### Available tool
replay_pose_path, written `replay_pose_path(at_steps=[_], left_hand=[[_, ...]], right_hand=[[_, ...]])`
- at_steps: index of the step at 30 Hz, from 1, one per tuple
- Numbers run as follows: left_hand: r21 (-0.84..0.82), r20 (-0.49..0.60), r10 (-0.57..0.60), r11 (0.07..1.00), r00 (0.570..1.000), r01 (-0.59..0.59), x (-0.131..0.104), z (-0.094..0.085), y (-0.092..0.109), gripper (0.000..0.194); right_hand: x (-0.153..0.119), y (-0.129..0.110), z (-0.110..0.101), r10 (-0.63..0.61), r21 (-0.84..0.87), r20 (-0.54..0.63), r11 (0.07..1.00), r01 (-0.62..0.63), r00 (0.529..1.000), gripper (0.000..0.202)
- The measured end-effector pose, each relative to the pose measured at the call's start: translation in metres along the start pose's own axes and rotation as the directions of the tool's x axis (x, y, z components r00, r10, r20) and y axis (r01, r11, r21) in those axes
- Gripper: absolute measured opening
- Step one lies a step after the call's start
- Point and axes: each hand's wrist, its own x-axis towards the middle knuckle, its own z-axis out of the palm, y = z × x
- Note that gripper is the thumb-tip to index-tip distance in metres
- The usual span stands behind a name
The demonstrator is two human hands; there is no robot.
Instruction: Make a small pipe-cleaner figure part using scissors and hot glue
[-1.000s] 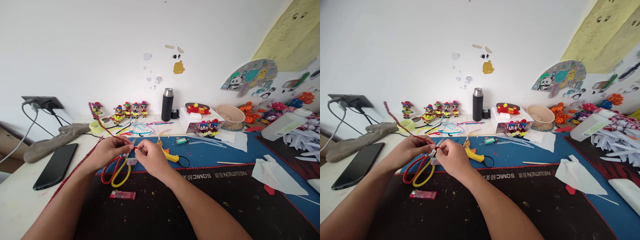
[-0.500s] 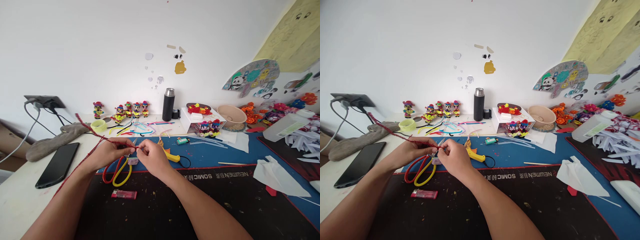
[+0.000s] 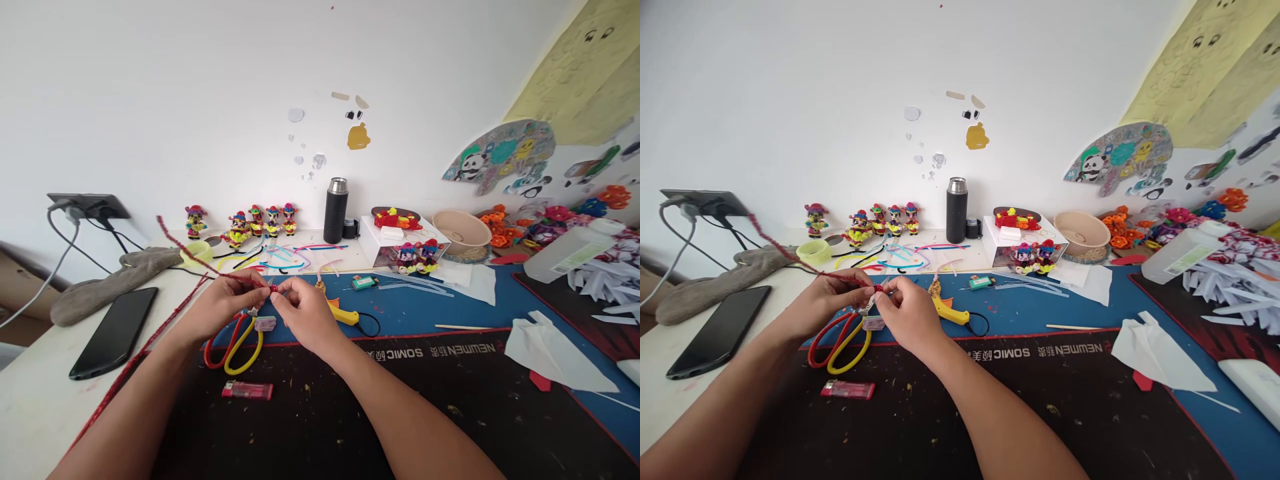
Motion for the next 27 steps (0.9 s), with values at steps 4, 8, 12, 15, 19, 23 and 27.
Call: replay_pose_path(at_steps=[4, 8, 12, 15, 19, 23, 27], left_hand=[[-0.068, -0.022, -0.024, 0.997, 0.999, 0.023, 0.0002, 0.0053, -0.0006, 0.034], [-0.076, 0.024, -0.053, 0.996, 0.998, 0.055, -0.0001, 0.0028, -0.0018, 0.034], [-0.079, 0.013, -0.057, 0.995, 0.998, 0.058, 0.0017, -0.0009, -0.0044, 0.036], [-0.064, -0.012, -0.056, 0.996, 0.998, 0.056, 0.0023, -0.0001, -0.0038, 0.038], [-0.036, -0.001, -0.038, 0.999, 0.999, 0.038, 0.0013, 0.0012, -0.0001, 0.038], [-0.001, 0.011, -0.043, 0.999, 0.999, 0.043, 0.0002, 0.0000, 0.0028, 0.037], [0.029, 0.016, -0.054, 0.998, 0.998, 0.053, -0.0009, -0.0029, 0.0029, 0.036]], right_hand=[[0.0006, 0.0010, 0.0003, -0.001, 0.087, -0.008, 0.996, 0.002, 1.000, 0.019], [0.0011, 0.0004, 0.0008, -0.010, 0.125, -0.034, 0.992, 0.014, 0.999, 0.018], [0.0029, 0.0029, 0.0013, -0.018, 0.118, -0.060, 0.993, 0.025, 0.998, 0.016], [0.0041, 0.0048, 0.0014, -0.011, 0.127, -0.068, 0.992, 0.019, 0.998, 0.016], [0.0041, 0.0042, 0.0012, -0.006, 0.136, -0.077, 0.991, 0.017, 0.997, 0.016], [0.0031, 0.0018, 0.0002, -0.037, 0.096, -0.089, 0.994, 0.045, 0.995, 0.015], [0.0019, -0.0018, -0.0012, -0.053, 0.046, -0.090, 0.997, 0.057, 0.995, 0.013]])
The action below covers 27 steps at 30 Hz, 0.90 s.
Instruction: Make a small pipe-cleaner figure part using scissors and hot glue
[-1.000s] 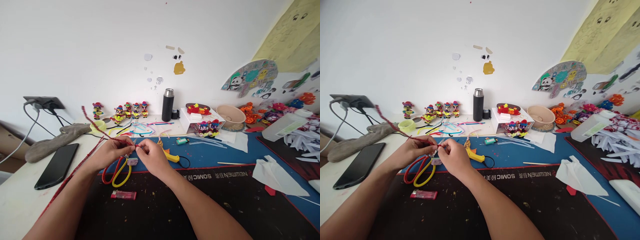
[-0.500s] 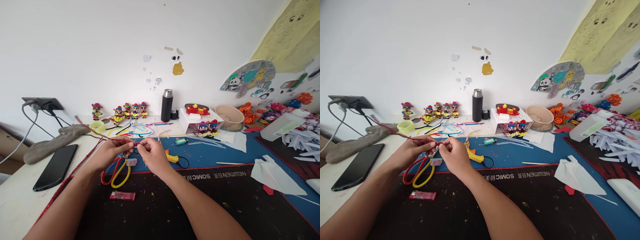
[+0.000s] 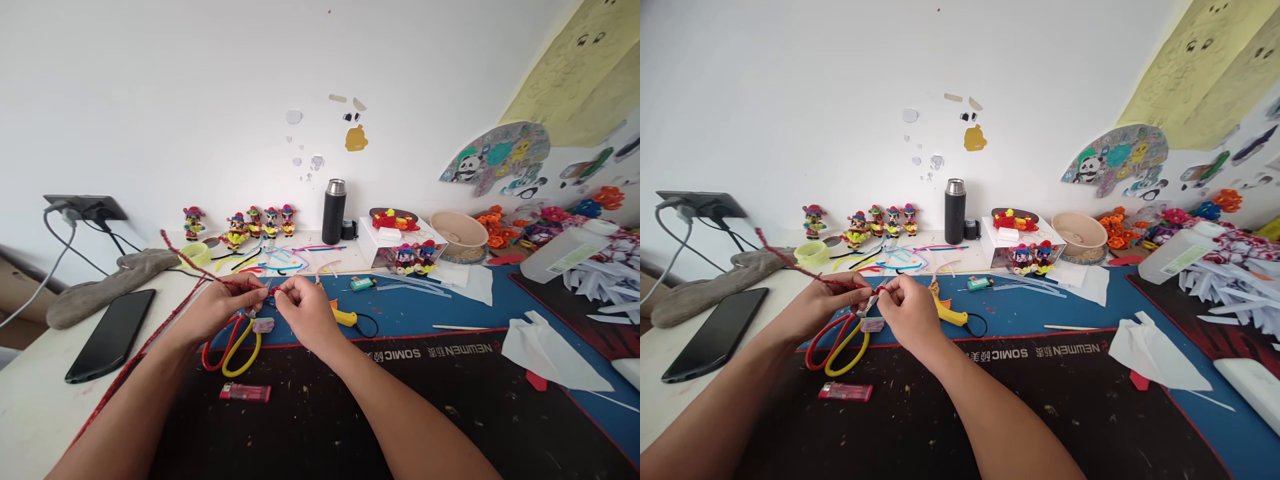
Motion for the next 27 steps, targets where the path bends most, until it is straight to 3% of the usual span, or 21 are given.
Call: replay_pose_path(at_steps=[16, 21, 27], left_hand=[[0.060, -0.001, -0.030, 0.998, 1.000, 0.030, 0.000, -0.001, 0.002, 0.037], [0.253, -0.087, 0.034, 0.967, 0.996, -0.011, -0.001, 0.002, -0.002, 0.038], [0.289, -0.005, 0.030, 0.957, 1.000, -0.028, 0.000, -0.004, -0.008, 0.042]], right_hand=[[-0.002, -0.005, -0.002, -0.013, -0.147, 0.051, 0.989, 0.020, 0.999, 0.010], [-0.003, -0.002, -0.002, -0.008, -0.213, 0.093, 0.977, 0.028, 0.996, 0.010], [-0.003, -0.001, -0.001, 0.017, -0.246, 0.095, 0.969, 0.007, 0.995, 0.009]])
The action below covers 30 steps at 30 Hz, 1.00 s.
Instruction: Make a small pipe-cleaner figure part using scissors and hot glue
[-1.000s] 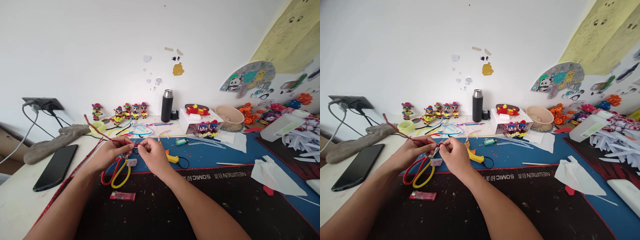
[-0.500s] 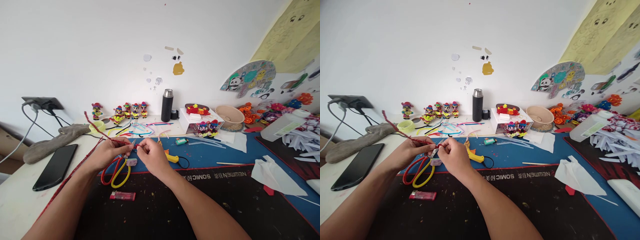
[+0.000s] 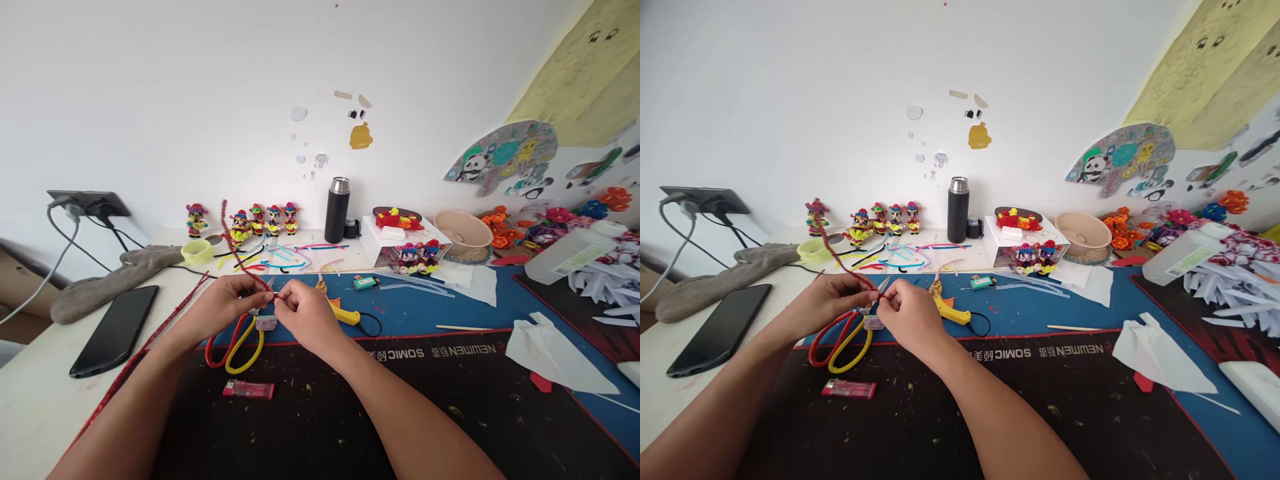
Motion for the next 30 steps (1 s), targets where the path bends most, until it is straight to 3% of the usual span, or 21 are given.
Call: replay_pose_path(at_steps=[13, 19, 26, 30], left_hand=[[-0.105, 0.022, -0.036, 0.994, 0.999, 0.038, 0.001, 0.002, 0.004, 0.044], [-0.242, 0.074, -0.057, 0.967, 0.996, 0.074, 0.000, 0.006, 0.013, 0.041], [-0.337, -0.008, -0.067, 0.939, 0.998, 0.060, 0.000, 0.011, 0.013, 0.038], [-0.330, 0.021, -0.042, 0.943, 0.999, 0.047, 0.000, 0.010, 0.011, 0.034]], right_hand=[[0.001, 0.003, 0.002, 0.020, 0.066, -0.045, 0.998, -0.017, 0.999, 0.009], [0.004, 0.006, 0.002, 0.005, 0.154, -0.092, 0.988, 0.009, 0.996, 0.013], [0.005, 0.009, 0.003, -0.005, 0.161, -0.097, 0.987, 0.021, 0.995, 0.015], [0.005, 0.010, 0.004, -0.006, 0.186, -0.099, 0.982, 0.025, 0.995, 0.017]])
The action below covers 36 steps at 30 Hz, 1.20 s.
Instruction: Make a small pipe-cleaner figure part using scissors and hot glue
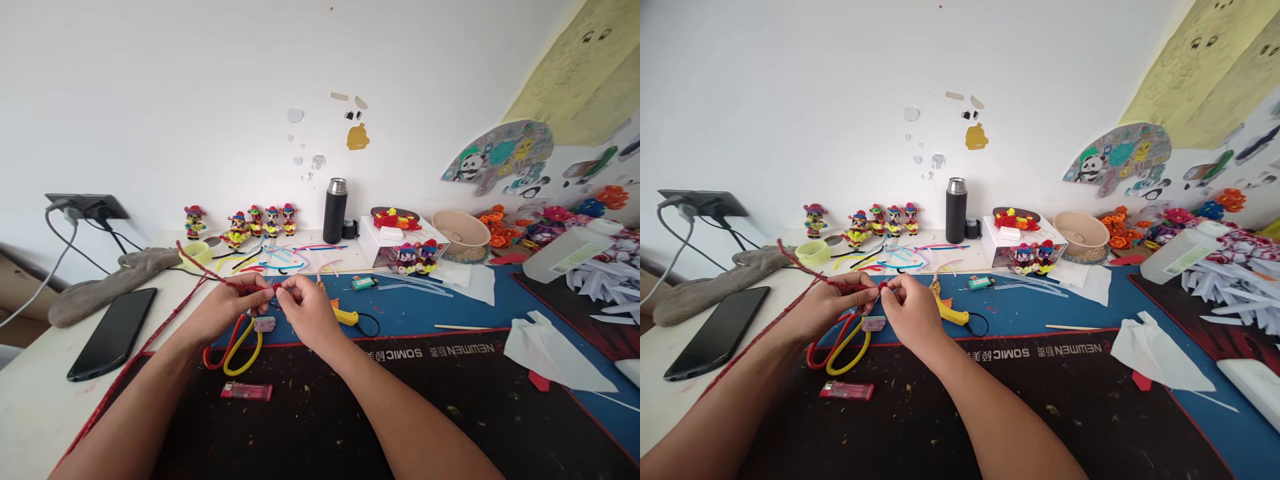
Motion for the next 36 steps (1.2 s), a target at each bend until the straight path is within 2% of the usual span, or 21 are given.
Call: replay_pose_path(at_steps=[6, 12, 17, 20, 23, 26, 32, 36], left_hand=[[0.003, 0.014, 0.032, 0.999, 0.999, -0.032, 0.000, 0.001, 0.000, 0.033], [0.014, 0.021, 0.005, 1.000, 1.000, -0.005, 0.000, 0.002, 0.001, 0.036], [-0.010, 0.028, 0.018, 1.000, 0.999, -0.018, 0.001, -0.005, -0.004, 0.034], [-0.025, -0.029, 0.024, 0.999, 0.999, -0.024, 0.004, -0.011, -0.010, 0.035], [-0.062, -0.139, 0.016, 0.998, 0.990, -0.025, 0.006, -0.013, -0.015, 0.035], [-0.129, -0.217, 0.048, 0.989, 0.975, -0.077, 0.008, -0.014, -0.016, 0.033], [-0.327, -0.325, 0.063, 0.929, 0.944, -0.174, 0.010, -0.014, -0.013, 0.031], [-0.359, -0.364, 0.061, 0.911, 0.930, -0.200, 0.010, -0.015, -0.010, 0.034]], right_hand=[[-0.001, 0.000, 0.001, 0.027, 0.026, 0.021, 0.999, -0.028, 0.999, 0.017], [0.000, -0.002, 0.001, 0.041, 0.055, 0.027, 0.998, -0.043, 0.999, 0.017], [0.001, -0.001, 0.000, 0.043, 0.075, 0.006, 0.996, -0.044, 0.999, 0.016], [0.001, -0.001, 0.000, 0.047, 0.067, 0.003, 0.997, -0.047, 0.999, 0.016], [0.001, -0.003, 0.000, 0.049, 0.059, 0.010, 0.997, -0.050, 0.999, 0.015], [0.001, -0.006, 0.000, 0.059, 0.061, 0.013, 0.996, -0.059, 0.998, 0.013], [0.001, -0.007, -0.001, 0.064, 0.051, 0.007, 0.997, -0.064, 0.998, 0.012], [0.000, -0.006, -0.001, 0.054, 0.033, 0.017, 0.998, -0.055, 0.998, 0.012]])
